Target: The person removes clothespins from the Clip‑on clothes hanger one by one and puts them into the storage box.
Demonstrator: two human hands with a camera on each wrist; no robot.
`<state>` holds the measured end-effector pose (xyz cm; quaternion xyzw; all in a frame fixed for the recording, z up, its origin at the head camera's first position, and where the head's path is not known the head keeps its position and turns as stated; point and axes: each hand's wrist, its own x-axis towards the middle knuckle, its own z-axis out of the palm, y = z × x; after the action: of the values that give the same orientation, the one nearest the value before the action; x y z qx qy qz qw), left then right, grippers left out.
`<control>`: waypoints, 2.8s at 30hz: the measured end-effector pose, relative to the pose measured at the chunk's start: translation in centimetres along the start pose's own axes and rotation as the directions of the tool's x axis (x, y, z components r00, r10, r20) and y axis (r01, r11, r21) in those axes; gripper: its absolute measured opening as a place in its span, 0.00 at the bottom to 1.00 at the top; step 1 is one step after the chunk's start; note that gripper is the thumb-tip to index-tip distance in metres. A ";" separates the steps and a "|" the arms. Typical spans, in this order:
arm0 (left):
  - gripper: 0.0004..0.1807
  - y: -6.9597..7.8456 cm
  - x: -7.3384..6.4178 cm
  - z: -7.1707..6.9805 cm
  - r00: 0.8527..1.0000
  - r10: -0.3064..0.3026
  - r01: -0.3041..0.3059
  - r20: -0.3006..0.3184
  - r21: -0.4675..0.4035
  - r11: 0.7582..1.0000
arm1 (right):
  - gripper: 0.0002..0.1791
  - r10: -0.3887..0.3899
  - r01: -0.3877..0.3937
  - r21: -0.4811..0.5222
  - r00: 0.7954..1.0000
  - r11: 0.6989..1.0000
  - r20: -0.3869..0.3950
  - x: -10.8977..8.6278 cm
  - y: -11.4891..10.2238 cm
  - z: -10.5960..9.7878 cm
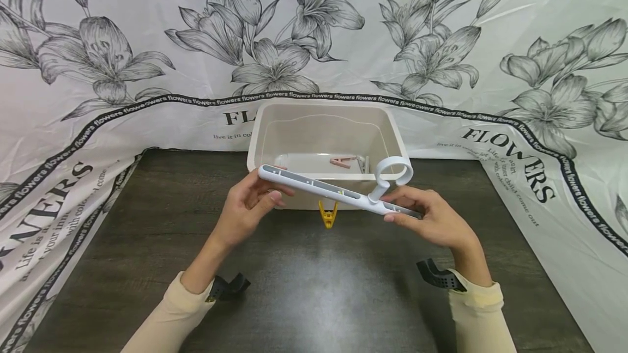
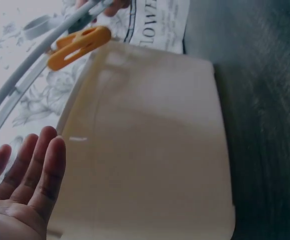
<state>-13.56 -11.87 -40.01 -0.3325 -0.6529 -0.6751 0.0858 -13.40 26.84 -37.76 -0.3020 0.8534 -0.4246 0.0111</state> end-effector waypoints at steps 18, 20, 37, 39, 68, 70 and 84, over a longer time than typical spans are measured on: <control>0.19 -1.5 -1.5 4.2 0.983 -0.156 0.159 0.096 -0.033 0.987 | 0.16 -0.048 0.046 0.046 0.998 0.998 0.034 0.6 -0.4 1.2; 0.18 -1.7 -1.6 4.6 0.980 -0.167 0.173 0.105 -0.046 0.984 | 0.16 -0.046 0.043 0.057 0.998 0.997 0.044 0.8 -0.4 1.5; 0.13 -2.1 -2.2 6.5 0.968 -0.214 0.228 0.133 -0.095 0.969 | 0.18 -0.073 0.069 0.072 0.995 0.995 0.060 1.5 -0.4 2.8; 0.11 -2.0 -2.2 6.5 0.969 -0.222 0.230 0.109 -0.058 0.972 | 0.18 -0.074 0.070 0.069 0.995 0.995 0.059 1.5 -0.4 2.8; 0.03 -1.3 -2.1 5.6 0.992 0.066 -0.037 -0.110 0.247 0.968 | 0.16 -0.038 0.036 0.164 0.999 0.986 0.011 1.9 -2.0 4.2; 0.03 -1.3 -2.1 5.5 0.993 0.047 -0.022 -0.109 0.224 0.974 | 0.16 -0.035 0.032 0.169 0.999 0.985 0.015 1.9 -2.1 4.2; 0.05 -1.6 -2.1 5.2 0.951 0.254 -0.130 -0.178 0.515 0.847 | 0.15 -0.028 0.023 0.184 0.999 0.983 0.023 2.0 -1.8 4.8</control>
<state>-11.13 -7.48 -42.91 -0.2793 -0.7524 -0.5072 0.3140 -12.74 21.51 -39.02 -0.3160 0.8065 -0.4978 0.0442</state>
